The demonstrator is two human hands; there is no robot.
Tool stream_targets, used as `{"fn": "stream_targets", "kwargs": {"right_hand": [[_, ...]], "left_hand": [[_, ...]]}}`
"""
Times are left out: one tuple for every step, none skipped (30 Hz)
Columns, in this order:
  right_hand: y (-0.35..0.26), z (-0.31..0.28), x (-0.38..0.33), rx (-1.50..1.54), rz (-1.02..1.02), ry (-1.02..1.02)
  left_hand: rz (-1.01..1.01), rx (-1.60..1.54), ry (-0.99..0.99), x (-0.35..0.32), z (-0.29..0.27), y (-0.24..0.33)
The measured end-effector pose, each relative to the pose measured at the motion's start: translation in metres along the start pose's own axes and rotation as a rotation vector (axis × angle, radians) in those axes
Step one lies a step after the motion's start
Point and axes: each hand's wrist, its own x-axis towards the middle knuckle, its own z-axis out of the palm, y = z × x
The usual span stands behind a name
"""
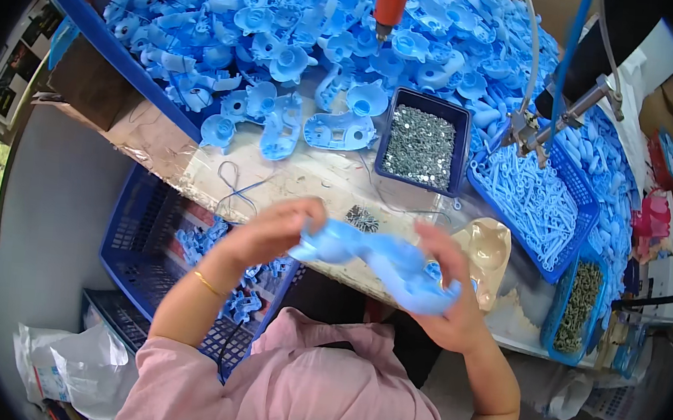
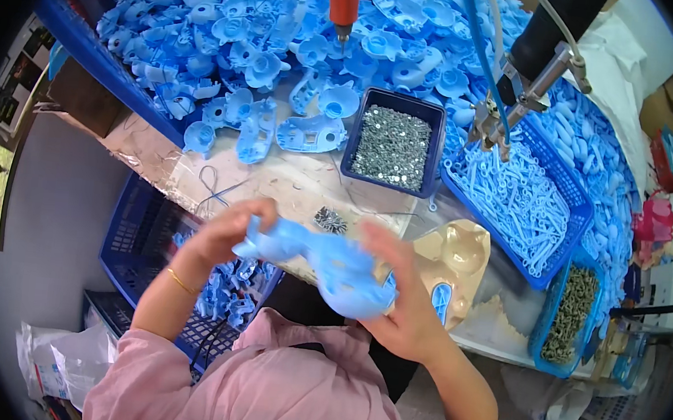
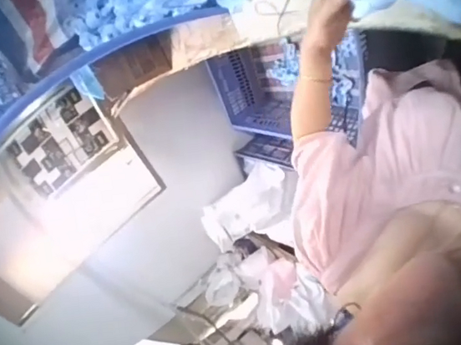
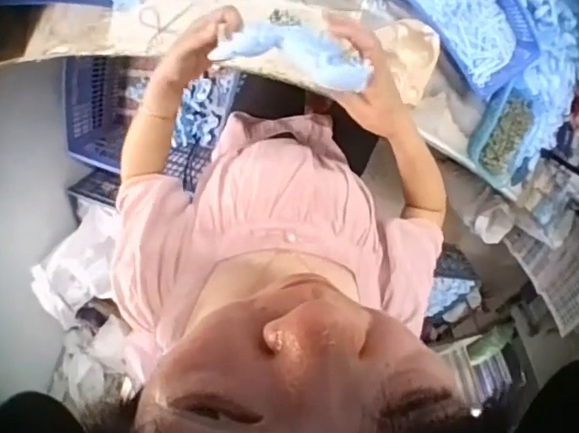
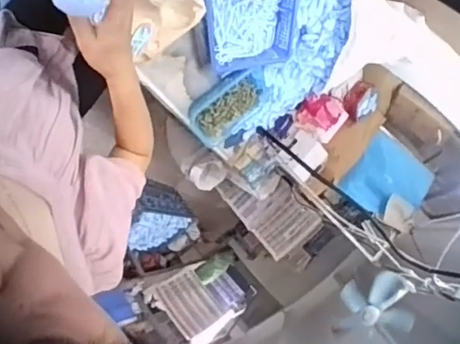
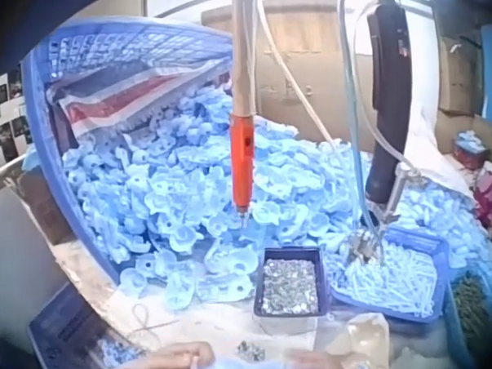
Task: Assembling blue plastic toy parts by inserting metal components and using an industrial press tool.
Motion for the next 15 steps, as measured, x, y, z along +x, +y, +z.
{"fn": "stream_targets", "kwargs": {"right_hand": [[0.004, -0.005, -0.004, 0.087, -0.118, -0.119], [0.004, -0.016, -0.013, 0.081, -0.109, -0.110], [0.003, -0.032, -0.023, -0.112, -0.183, -0.058], [-0.002, -0.043, -0.031, -0.305, -0.247, -0.009], [-0.016, -0.053, -0.035, -0.510, -0.239, 0.016], [-0.029, -0.063, -0.040, -0.721, -0.222, 0.044], [-0.025, -0.068, -0.041, -0.752, -0.363, 0.132], [-0.028, -0.067, -0.043, -0.863, -0.341, 0.122], [-0.026, -0.064, -0.043, -0.895, -0.275, 0.104], [-0.023, -0.058, -0.042, -0.922, -0.217, 0.086], [-0.013, -0.053, -0.046, -0.930, -0.194, 0.087], [0.002, -0.047, -0.050, -0.949, -0.121, 0.049], [0.014, -0.042, -0.055, -0.963, -0.053, 0.011], [0.021, -0.037, -0.058, -0.968, -0.040, 0.016], [0.027, -0.033, -0.060, -0.967, -0.054, -0.001]], "left_hand": [[-0.044, -0.119, -0.059, 0.008, 0.015, -0.004], [-0.091, -0.240, -0.119, 0.015, 0.030, -0.007], [-0.084, -0.167, -0.032, 0.022, 0.045, -0.010], [-0.082, -0.099, 0.055, 0.026, 0.056, -0.016], [0.017, -0.038, 0.051, 0.030, 0.057, -0.027], [-0.001, -0.051, 0.034, 0.035, 0.065, -0.032], [0.096, 0.299, 0.064, 0.037, 0.074, -0.034], [0.199, 0.648, 0.090, 0.038, 0.083, -0.035], [0.279, 0.886, 0.043, 0.042, 0.089, -0.035], [0.271, 0.871, 0.023, 0.047, 0.094, -0.041], [0.361, 0.947, 0.012, 0.052, 0.101, -0.047], [0.459, 1.022, 0.001, 0.058, 0.107, -0.051], [0.417, 1.022, -0.028, 0.062, 0.112, -0.052], [0.416, 1.016, -0.041, 0.066, 0.114, -0.056], [0.376, 1.029, -0.041, 0.069, 0.115, -0.062]]}}
